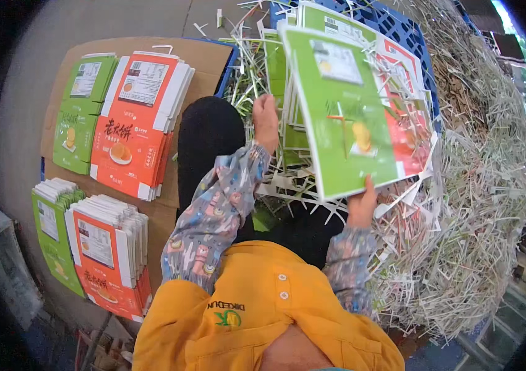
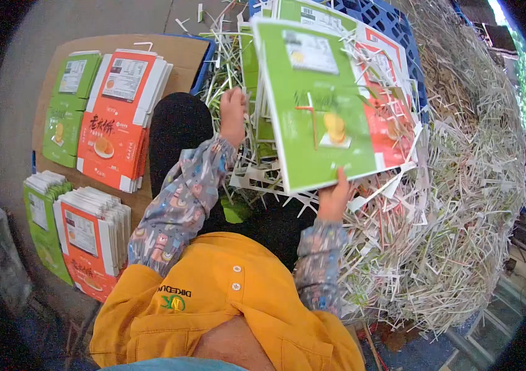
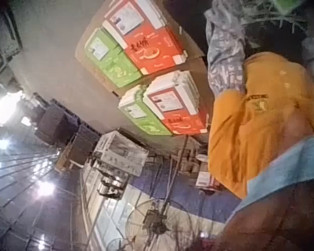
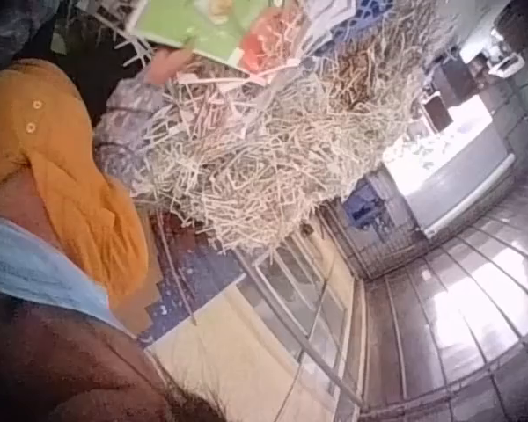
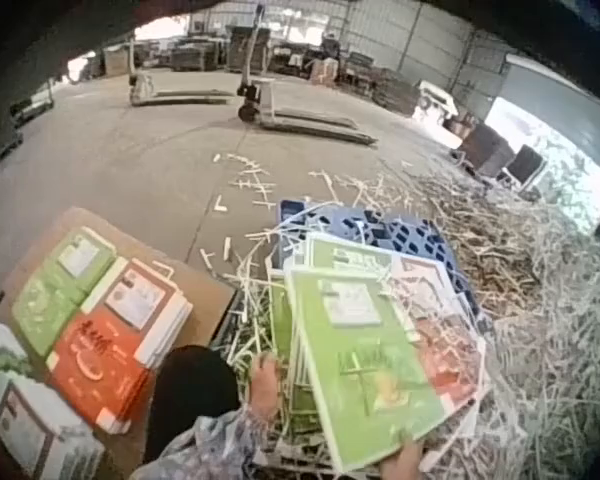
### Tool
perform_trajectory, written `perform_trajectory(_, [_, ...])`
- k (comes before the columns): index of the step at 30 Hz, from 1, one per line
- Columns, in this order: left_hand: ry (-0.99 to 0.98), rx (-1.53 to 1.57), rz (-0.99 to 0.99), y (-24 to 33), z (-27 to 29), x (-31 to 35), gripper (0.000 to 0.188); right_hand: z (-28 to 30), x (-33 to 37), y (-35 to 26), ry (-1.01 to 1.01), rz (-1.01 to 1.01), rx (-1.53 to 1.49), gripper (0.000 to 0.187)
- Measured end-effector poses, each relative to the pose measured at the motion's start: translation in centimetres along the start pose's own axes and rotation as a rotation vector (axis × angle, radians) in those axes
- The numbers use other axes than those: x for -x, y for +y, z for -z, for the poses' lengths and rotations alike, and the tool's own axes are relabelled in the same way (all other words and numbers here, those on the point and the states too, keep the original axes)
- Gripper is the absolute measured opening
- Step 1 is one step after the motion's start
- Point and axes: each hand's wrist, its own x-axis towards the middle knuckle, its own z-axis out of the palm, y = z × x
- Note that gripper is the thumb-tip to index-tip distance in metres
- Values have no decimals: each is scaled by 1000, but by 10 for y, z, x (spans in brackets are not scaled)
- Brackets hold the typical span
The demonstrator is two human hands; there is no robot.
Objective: Sorting through a pile of shredded paper to find, clean, and stack flat cardboard product boxes.
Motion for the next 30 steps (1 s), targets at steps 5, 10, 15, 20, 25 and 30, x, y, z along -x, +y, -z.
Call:
perform_trajectory(5, [240, -1073, -836, 32, -60, -33, 37, 78, -15, 31, 213, -55, -120, 36])
perform_trajectory(10, [232, -1495, -1026, 62, -69, -87, 39, 69, -15, 42, 213, -7, -152, 35])
perform_trajectory(15, [92, -1712, -800, 74, -82, -95, 39, 67, -13, 43, 97, -23, -294, 36])
perform_trajectory(20, [-73, -1601, -774, 78, -36, -129, 35, 45, -13, 37, 133, -41, -213, 38])
perform_trajectory(25, [185, -1551, -1047, 58, -46, -58, 56, 41, -4, 32, 82, 14, -176, 35])
perform_trajectory(30, [-118, -353, -55, 6, -15, 56, 45, 4, 5, 37, 5, 82, -204, 32])
